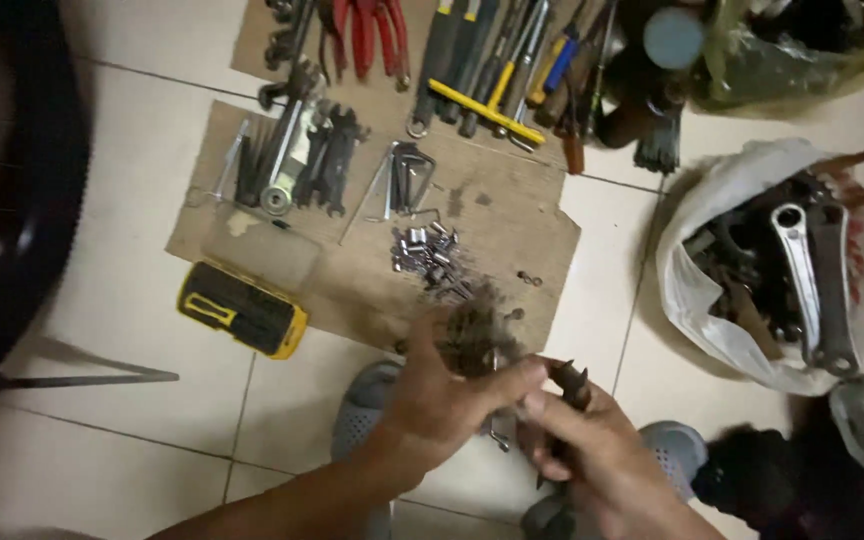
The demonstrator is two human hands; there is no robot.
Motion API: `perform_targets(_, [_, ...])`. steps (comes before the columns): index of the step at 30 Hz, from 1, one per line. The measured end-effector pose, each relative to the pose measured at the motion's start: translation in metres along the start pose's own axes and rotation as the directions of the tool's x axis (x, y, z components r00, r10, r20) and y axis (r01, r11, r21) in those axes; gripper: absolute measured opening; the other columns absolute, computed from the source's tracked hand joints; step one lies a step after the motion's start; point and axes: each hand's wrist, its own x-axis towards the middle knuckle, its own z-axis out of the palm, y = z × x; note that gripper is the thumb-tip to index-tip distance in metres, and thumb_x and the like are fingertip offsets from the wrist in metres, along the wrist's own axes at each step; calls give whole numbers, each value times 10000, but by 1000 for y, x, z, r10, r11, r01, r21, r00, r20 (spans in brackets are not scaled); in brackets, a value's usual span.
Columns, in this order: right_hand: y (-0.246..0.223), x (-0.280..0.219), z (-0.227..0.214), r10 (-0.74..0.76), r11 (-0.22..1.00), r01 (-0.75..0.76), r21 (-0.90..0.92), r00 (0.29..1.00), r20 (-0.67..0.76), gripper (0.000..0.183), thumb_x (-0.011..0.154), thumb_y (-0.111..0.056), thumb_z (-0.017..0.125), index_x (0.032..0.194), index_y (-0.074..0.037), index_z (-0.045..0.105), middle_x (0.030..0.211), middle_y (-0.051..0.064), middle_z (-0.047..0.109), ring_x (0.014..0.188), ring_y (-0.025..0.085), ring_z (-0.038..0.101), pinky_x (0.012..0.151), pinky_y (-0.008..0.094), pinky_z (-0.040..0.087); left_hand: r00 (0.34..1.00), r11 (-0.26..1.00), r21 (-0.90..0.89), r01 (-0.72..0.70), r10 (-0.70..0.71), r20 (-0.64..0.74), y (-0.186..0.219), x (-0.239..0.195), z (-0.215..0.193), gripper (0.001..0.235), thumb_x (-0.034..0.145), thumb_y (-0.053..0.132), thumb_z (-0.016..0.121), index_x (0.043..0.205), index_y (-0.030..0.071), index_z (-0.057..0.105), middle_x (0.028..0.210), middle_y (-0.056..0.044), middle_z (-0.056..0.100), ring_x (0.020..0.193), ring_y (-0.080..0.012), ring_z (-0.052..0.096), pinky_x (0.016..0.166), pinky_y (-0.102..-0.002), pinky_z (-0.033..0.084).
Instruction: The person disassembles a bicycle derailleur on the floor, using an Allen key to loosen bolts and pliers to remove a small pin. They handle the derailleur, bolts, and tools, placing removed parts on a cardboard sheet.
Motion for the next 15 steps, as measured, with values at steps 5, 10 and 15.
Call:
perform_targets(5, [5,2,15,56,998,-53,-31,992,116,248,811,-130,807,939,-5,635,445,108,466,361,151,381,324,286,198,716,671,260,694,-604,-351,75,-8,7,603,676,357,779,1243,203,643,1035,19,750,969,-125,678,860,-272,501])
perform_targets(10, [0,6,23,31,966,12,-257,986,163,443,763,23,711,1205,11,707,532,122,595,455,183,507,413,310,375,752,714,247,656,-590,-293,62,-10,-15,309,773,273,783,990,132,613,840,-45,721,789,-183,651,747,-314,483])
perform_targets(15, [-22,18,45,-6,899,15,-438,1000,23,574,726,-399,707,1199,-75,680,1094,126,770,1039,245,676,939,371,533,909,909,90,407,-395,-132,43,-17,-40,233,789,144,752,985,18,758,781,-118,726,666,-186,650,594,-347,569])
